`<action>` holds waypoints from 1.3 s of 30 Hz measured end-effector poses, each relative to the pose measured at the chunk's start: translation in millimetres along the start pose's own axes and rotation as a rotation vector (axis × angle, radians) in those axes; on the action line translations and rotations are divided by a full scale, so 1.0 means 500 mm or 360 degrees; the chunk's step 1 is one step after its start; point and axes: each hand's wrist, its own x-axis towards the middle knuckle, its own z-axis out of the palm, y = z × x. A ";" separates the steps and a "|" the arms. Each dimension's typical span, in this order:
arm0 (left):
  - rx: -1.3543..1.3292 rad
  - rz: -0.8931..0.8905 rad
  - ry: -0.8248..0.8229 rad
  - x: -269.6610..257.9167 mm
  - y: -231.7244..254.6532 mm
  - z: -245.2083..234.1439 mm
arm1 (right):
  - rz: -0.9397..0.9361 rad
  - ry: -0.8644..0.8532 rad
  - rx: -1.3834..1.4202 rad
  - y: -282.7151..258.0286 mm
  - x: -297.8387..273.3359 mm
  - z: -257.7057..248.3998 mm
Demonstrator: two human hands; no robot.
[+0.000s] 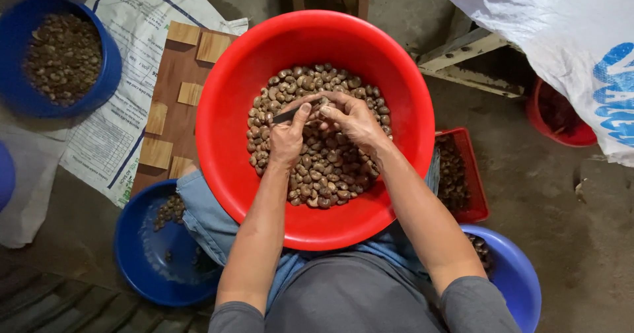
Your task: A worker manually peels nuts using a small hand tool while sitting on the floor in a factory setting.
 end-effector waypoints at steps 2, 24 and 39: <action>0.0084 0.0079 -0.0054 0.008 -0.011 -0.014 | -0.0011 -0.0006 0.0012 0.002 0.002 -0.002; 0.0487 -0.0111 -0.0105 0.006 -0.045 -0.041 | -0.0194 0.0034 -0.1166 -0.020 -0.024 0.005; 0.0226 -0.0235 -0.0010 0.011 -0.079 -0.039 | -0.0283 0.0016 -0.1322 -0.034 -0.023 0.013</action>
